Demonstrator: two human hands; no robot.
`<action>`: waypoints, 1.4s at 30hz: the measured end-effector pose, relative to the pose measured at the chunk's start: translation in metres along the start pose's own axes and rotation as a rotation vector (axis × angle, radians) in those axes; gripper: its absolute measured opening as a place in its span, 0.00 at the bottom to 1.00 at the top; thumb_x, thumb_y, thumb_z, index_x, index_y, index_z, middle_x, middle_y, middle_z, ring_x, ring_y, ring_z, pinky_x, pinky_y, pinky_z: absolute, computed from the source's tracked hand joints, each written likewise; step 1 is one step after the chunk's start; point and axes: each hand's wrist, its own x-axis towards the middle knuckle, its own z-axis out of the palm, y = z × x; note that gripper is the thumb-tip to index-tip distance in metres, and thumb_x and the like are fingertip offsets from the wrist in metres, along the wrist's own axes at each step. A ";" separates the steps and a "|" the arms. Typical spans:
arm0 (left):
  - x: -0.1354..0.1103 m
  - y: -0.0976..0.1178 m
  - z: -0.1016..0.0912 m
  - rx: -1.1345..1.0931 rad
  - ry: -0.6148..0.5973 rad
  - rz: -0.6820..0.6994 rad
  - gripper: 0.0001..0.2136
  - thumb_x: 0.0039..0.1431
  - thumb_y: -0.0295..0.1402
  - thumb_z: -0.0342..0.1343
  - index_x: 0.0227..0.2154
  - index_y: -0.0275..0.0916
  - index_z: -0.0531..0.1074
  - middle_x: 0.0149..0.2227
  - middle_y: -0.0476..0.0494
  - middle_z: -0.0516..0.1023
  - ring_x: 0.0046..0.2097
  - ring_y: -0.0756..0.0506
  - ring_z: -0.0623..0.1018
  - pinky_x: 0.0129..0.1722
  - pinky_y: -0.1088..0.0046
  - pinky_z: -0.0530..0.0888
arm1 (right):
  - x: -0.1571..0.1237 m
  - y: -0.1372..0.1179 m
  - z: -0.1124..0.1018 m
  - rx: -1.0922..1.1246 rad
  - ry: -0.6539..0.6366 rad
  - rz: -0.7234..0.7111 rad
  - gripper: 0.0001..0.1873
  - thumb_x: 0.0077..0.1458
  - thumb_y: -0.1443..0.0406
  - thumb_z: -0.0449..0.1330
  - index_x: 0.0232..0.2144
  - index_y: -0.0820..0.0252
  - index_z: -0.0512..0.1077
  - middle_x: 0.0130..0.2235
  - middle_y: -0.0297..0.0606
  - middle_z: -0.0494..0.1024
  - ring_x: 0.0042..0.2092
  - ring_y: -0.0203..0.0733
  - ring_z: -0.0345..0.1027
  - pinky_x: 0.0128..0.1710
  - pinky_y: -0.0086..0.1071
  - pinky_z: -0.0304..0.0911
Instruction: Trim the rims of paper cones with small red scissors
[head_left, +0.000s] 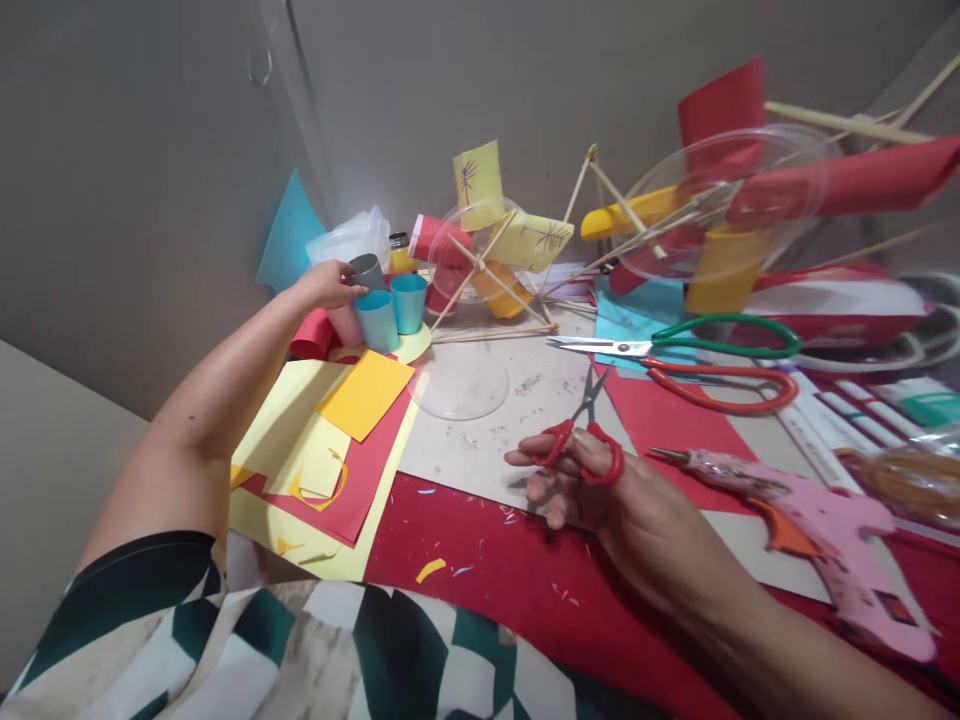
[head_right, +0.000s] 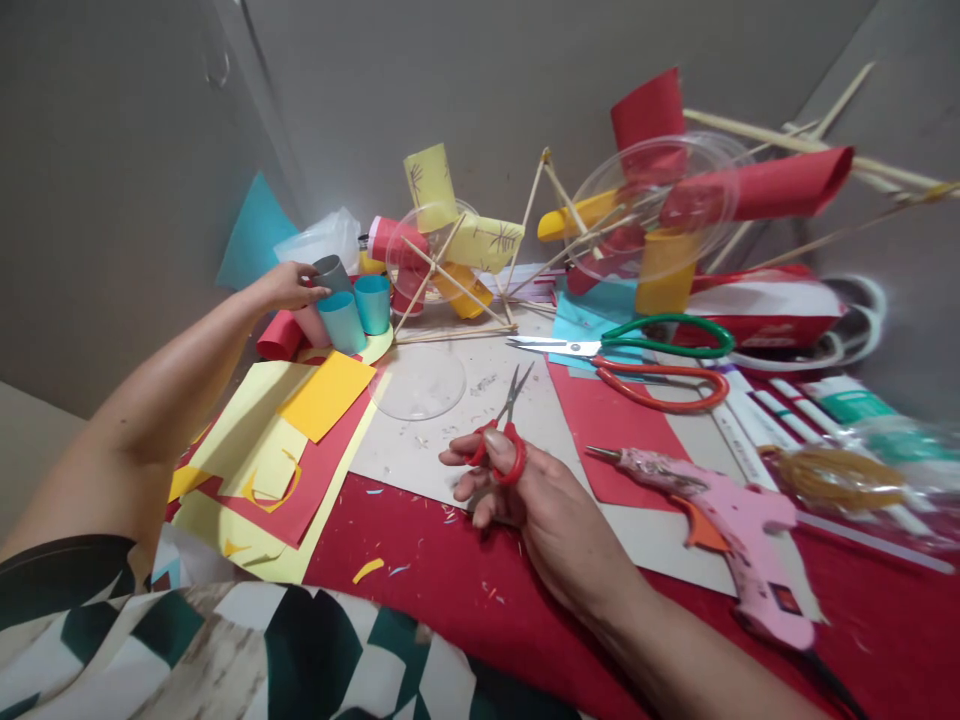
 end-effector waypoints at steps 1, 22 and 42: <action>-0.002 -0.002 -0.001 -0.002 0.001 0.006 0.26 0.45 0.45 0.64 0.48 0.38 0.75 0.35 0.41 0.79 0.38 0.39 0.76 0.36 0.69 0.67 | 0.000 0.000 0.000 -0.014 -0.016 0.001 0.26 0.53 0.44 0.60 0.39 0.60 0.75 0.32 0.39 0.79 0.24 0.32 0.68 0.23 0.24 0.65; -0.202 0.122 0.078 -1.349 -1.017 0.248 0.16 0.57 0.46 0.61 0.40 0.40 0.75 0.35 0.45 0.80 0.35 0.50 0.79 0.37 0.74 0.76 | -0.008 -0.006 0.024 -0.229 -0.173 -0.123 0.21 0.45 0.50 0.69 0.25 0.64 0.75 0.20 0.30 0.73 0.18 0.26 0.54 0.16 0.22 0.48; -0.205 0.140 0.053 -1.055 -0.663 0.157 0.15 0.44 0.36 0.61 0.38 0.42 0.78 0.32 0.48 0.80 0.29 0.49 0.76 0.31 0.73 0.73 | -0.033 -0.015 0.011 -0.508 -0.119 -0.119 0.15 0.52 0.62 0.60 0.42 0.62 0.72 0.32 0.38 0.81 0.30 0.37 0.75 0.30 0.32 0.72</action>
